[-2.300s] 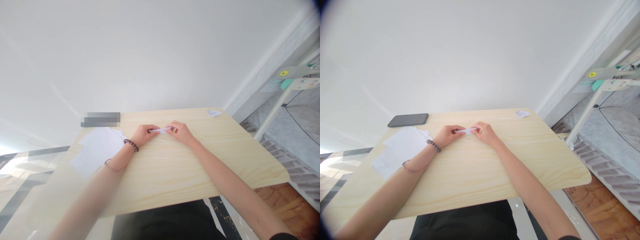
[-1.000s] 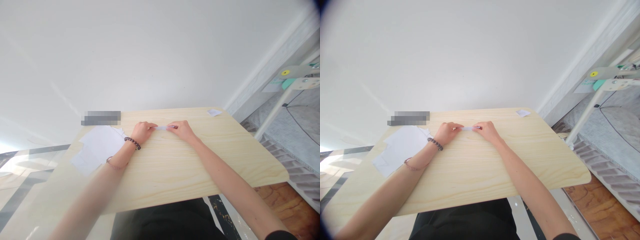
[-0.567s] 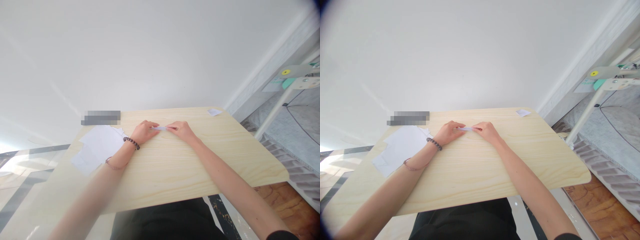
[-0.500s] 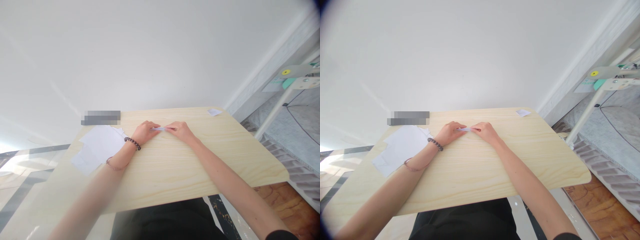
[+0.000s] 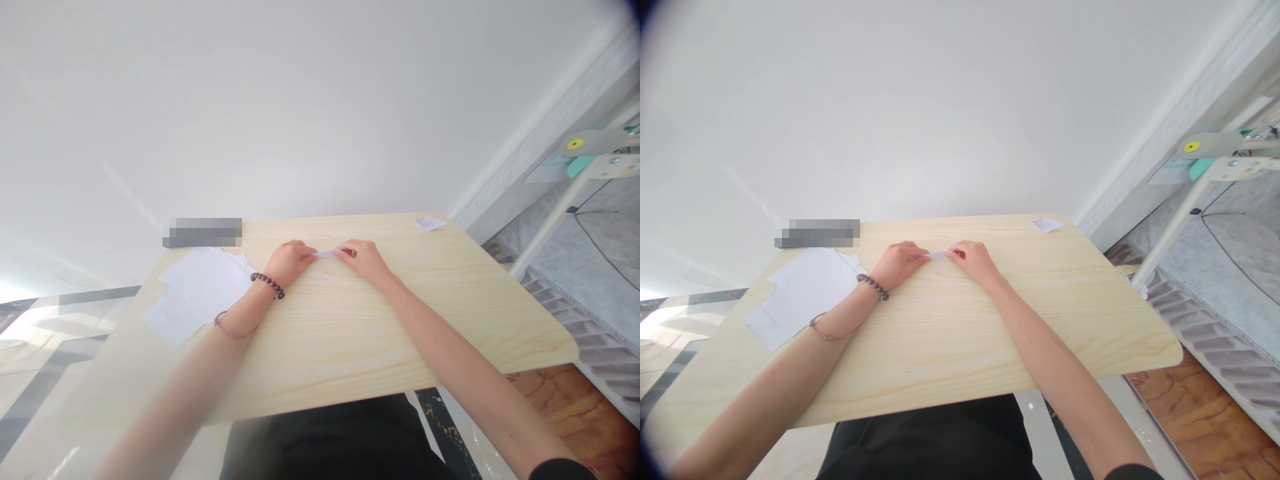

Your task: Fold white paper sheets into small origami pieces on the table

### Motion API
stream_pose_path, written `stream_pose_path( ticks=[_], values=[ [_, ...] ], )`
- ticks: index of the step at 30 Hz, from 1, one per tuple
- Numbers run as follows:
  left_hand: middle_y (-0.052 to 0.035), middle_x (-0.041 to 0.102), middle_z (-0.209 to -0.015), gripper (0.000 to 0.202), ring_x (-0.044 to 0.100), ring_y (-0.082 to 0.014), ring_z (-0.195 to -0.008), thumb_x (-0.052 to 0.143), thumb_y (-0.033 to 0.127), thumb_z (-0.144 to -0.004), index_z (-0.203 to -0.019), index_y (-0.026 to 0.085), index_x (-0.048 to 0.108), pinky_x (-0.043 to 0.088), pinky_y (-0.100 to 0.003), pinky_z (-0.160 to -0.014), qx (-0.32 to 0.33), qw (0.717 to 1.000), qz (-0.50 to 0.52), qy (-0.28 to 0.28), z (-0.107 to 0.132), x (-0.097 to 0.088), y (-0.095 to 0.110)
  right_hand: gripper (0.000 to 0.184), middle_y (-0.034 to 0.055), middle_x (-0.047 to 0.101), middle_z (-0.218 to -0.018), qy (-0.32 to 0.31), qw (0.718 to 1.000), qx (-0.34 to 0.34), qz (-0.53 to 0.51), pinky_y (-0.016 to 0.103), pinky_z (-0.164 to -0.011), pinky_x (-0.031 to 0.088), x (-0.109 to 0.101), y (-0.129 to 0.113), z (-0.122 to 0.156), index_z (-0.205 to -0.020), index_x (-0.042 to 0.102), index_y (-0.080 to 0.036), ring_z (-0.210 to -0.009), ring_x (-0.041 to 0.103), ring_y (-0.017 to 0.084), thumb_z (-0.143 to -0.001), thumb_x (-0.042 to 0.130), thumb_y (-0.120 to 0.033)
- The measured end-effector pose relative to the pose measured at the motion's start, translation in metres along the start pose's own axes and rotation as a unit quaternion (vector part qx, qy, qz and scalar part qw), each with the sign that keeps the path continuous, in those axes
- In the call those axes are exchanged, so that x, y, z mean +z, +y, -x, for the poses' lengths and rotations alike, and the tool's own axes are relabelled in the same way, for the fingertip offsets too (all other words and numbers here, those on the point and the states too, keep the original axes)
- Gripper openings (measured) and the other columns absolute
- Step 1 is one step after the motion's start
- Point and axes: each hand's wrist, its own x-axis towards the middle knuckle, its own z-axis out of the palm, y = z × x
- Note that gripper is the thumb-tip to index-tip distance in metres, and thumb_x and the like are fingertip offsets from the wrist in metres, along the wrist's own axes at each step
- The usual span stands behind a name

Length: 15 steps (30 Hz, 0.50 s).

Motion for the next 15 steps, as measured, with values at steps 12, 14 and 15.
stream_pose_path(
  ticks=[12, 14, 15],
  values=[
    [-0.0039, 0.06, -0.082, 0.026, 0.054, -0.0169, -0.077, 0.041, 0.032, -0.081, -0.083, 0.019, 0.063, 0.04, -0.028, -0.07, -0.004, 0.999, -0.036, 0.001, -0.0014, 0.0032, -0.0041, 0.022, 0.0013, 0.056, -0.067, -0.008, 0.998, 0.008, 0.063, 0.023, -0.058, 0.033, 0.0019, -0.001, -0.0009, -0.074, 0.058, -0.017, -0.059, 0.046, 0.011, -0.081, 0.043, -0.031],
    [-0.0033, 0.06, -0.084, 0.024, 0.054, -0.0165, -0.078, 0.042, 0.03, -0.081, -0.085, 0.02, 0.063, 0.041, -0.027, -0.071, -0.01, 0.999, -0.033, 0.003, -0.0014, 0.0033, -0.004, 0.021, 0.0013, 0.056, -0.068, -0.005, 0.998, 0.005, 0.059, 0.023, -0.059, 0.034, 0.0013, -0.0006, -0.0006, -0.075, 0.057, -0.017, -0.061, 0.046, 0.011, -0.082, 0.043, -0.03],
    [-0.003, 0.06, -0.085, 0.023, 0.054, -0.0163, -0.078, 0.042, 0.03, -0.081, -0.087, 0.02, 0.063, 0.041, -0.027, -0.071, -0.014, 0.999, -0.032, 0.007, -0.0014, 0.0034, -0.004, 0.021, 0.0014, 0.055, -0.069, -0.003, 0.998, 0.002, 0.056, 0.023, -0.059, 0.034, 0.0008, -0.0001, -0.0004, -0.075, 0.057, -0.017, -0.061, 0.047, 0.011, -0.082, 0.043, -0.03]
  ],
)
